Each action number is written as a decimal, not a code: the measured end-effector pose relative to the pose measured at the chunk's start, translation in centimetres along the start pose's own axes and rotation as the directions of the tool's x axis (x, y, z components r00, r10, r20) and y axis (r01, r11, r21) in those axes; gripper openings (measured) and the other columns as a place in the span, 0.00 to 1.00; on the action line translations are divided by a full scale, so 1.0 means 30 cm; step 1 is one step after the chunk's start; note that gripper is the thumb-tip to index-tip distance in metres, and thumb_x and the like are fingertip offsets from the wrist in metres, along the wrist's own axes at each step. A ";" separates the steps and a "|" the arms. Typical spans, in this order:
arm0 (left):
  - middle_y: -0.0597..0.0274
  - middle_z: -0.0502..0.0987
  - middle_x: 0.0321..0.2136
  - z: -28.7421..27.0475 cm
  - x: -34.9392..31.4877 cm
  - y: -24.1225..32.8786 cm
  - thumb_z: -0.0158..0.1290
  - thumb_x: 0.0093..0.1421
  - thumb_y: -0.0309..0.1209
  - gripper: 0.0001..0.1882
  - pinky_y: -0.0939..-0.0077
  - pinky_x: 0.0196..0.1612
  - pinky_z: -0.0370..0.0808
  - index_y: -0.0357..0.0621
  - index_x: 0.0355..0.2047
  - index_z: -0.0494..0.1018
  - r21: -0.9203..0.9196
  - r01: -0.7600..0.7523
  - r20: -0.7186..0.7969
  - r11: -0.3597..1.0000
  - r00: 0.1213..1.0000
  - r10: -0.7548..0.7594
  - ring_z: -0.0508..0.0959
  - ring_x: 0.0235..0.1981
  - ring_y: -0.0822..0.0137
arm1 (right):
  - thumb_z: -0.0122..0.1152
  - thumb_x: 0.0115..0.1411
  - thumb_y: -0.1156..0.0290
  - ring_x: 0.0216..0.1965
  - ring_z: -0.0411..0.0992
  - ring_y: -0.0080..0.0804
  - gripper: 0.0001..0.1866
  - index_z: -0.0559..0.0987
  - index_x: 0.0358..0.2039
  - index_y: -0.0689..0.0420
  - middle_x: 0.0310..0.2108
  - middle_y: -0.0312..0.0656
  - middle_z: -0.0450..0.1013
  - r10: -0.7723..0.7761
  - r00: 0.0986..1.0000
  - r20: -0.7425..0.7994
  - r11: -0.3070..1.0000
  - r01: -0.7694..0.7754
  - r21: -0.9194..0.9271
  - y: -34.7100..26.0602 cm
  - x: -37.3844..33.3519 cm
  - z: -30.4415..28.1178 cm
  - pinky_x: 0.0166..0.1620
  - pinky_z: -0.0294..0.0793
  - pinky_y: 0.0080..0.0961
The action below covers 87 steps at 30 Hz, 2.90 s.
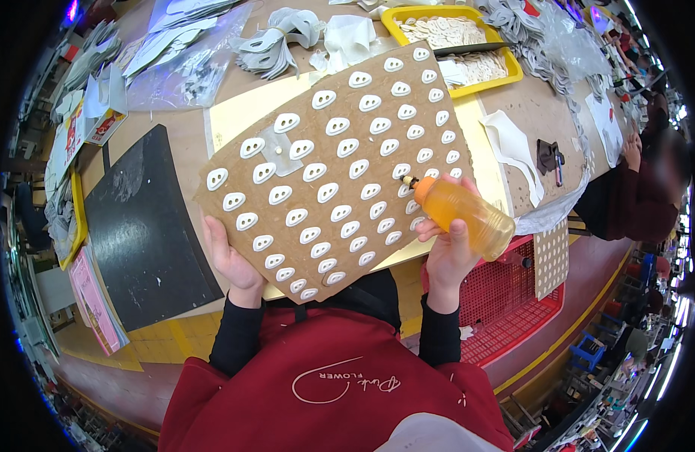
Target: The person holds a cardboard sheet with many small white circular items and applies a yellow liquid from a squeeze bottle onto each item one by one. The person works methodically across the sheet, occasionally adjusting the sheet's position while continuing to apply the liquid.
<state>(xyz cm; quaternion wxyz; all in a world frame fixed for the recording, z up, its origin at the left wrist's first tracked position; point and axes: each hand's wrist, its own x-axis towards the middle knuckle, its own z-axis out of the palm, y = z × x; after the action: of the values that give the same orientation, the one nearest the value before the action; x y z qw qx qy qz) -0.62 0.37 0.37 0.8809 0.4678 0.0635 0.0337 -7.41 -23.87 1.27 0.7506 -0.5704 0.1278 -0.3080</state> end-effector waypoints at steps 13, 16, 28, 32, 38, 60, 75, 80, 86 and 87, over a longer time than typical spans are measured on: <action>0.51 0.68 0.52 0.000 0.000 -0.001 0.32 0.70 0.45 0.25 0.63 0.51 0.74 0.41 0.60 0.55 -0.010 -0.007 0.013 1.000 1.000 0.008 0.73 0.51 0.60 | 0.64 0.56 0.55 0.26 0.77 0.32 0.39 0.60 0.59 0.68 0.52 0.58 0.68 0.000 0.999 0.048 0.997 0.003 -0.076 -0.013 -0.005 0.047 0.22 0.76 0.18; 0.51 0.68 0.52 -0.002 0.001 -0.001 0.33 0.70 0.45 0.25 0.63 0.51 0.74 0.41 0.60 0.55 -0.014 -0.007 0.001 1.000 1.000 0.007 0.73 0.51 0.60 | 0.64 0.56 0.56 0.25 0.76 0.32 0.39 0.61 0.59 0.68 0.52 0.56 0.69 -0.033 0.998 0.060 0.995 0.039 -0.097 -0.018 0.008 0.058 0.21 0.75 0.17; 0.52 0.67 0.53 -0.006 -0.001 -0.001 0.33 0.70 0.45 0.26 0.62 0.52 0.73 0.41 0.60 0.55 -0.025 0.010 0.032 1.000 0.999 -0.009 0.73 0.52 0.60 | 0.63 0.56 0.67 0.25 0.75 0.29 0.33 0.62 0.58 0.68 0.51 0.53 0.70 0.010 0.997 0.070 0.991 -0.001 -0.131 -0.048 0.029 0.065 0.22 0.75 0.17; 0.52 0.67 0.53 -0.010 0.003 -0.008 0.34 0.70 0.45 0.26 0.63 0.52 0.73 0.41 0.61 0.54 -0.021 0.009 0.009 1.000 1.000 -0.009 0.72 0.52 0.59 | 0.61 0.57 0.76 0.27 0.75 0.28 0.29 0.62 0.58 0.66 0.52 0.50 0.69 0.042 0.995 0.086 0.995 -0.034 -0.091 -0.065 0.050 0.041 0.25 0.76 0.18; 0.52 0.67 0.54 -0.011 0.001 -0.008 0.33 0.70 0.45 0.26 0.62 0.52 0.73 0.41 0.61 0.54 -0.029 0.010 0.023 1.000 1.000 -0.010 0.72 0.53 0.59 | 0.60 0.58 0.76 0.27 0.75 0.28 0.28 0.62 0.58 0.67 0.51 0.52 0.70 0.034 0.997 0.069 0.997 -0.029 -0.072 -0.071 0.059 0.029 0.25 0.75 0.17; 0.53 0.68 0.52 -0.011 0.002 -0.011 0.34 0.70 0.46 0.26 0.64 0.52 0.72 0.41 0.60 0.56 -0.020 -0.022 0.025 1.000 0.999 0.022 0.72 0.51 0.61 | 0.61 0.57 0.75 0.23 0.75 0.29 0.29 0.63 0.57 0.68 0.49 0.52 0.71 0.071 0.995 0.064 0.997 -0.072 0.002 -0.049 0.031 -0.001 0.22 0.75 0.17; 0.51 0.66 0.54 -0.026 -0.010 -0.014 0.37 0.69 0.43 0.27 0.63 0.54 0.71 0.39 0.61 0.53 0.014 -0.052 0.111 0.999 0.993 0.050 0.71 0.53 0.59 | 0.60 0.56 0.46 0.38 0.75 0.36 0.41 0.63 0.56 0.69 0.48 0.58 0.71 -0.072 0.997 -0.027 0.997 0.072 0.000 -0.030 0.076 -0.003 0.30 0.75 0.24; 0.51 0.66 0.54 -0.027 -0.008 -0.012 0.37 0.69 0.43 0.27 0.64 0.54 0.70 0.39 0.62 0.52 0.040 -0.055 0.100 0.998 0.994 0.051 0.70 0.54 0.60 | 0.59 0.59 0.50 0.44 0.74 0.36 0.37 0.63 0.57 0.68 0.48 0.56 0.70 -0.090 0.995 -0.038 0.996 0.089 -0.029 -0.006 0.075 0.017 0.31 0.74 0.22; 0.52 0.66 0.54 -0.028 -0.009 -0.011 0.37 0.68 0.43 0.27 0.65 0.54 0.70 0.39 0.62 0.52 0.034 -0.045 0.097 0.998 0.994 0.042 0.70 0.54 0.60 | 0.60 0.59 0.54 0.42 0.74 0.35 0.35 0.64 0.56 0.69 0.48 0.53 0.70 -0.110 0.993 -0.040 0.994 0.109 -0.033 0.001 0.087 0.017 0.30 0.75 0.21; 0.52 0.66 0.54 -0.027 -0.009 -0.011 0.37 0.68 0.43 0.27 0.65 0.54 0.70 0.39 0.62 0.53 0.037 -0.046 0.092 0.998 0.995 0.042 0.70 0.54 0.61 | 0.60 0.60 0.54 0.41 0.75 0.35 0.34 0.64 0.56 0.69 0.48 0.53 0.70 -0.106 0.993 -0.042 0.994 0.104 -0.041 0.002 0.088 0.017 0.29 0.75 0.21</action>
<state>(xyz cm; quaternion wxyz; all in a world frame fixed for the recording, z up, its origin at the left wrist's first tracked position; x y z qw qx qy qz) -1.00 0.83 -0.33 0.8726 0.4873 0.0137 0.0304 -5.07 -25.07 1.81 0.7191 -0.5839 0.1202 -0.3570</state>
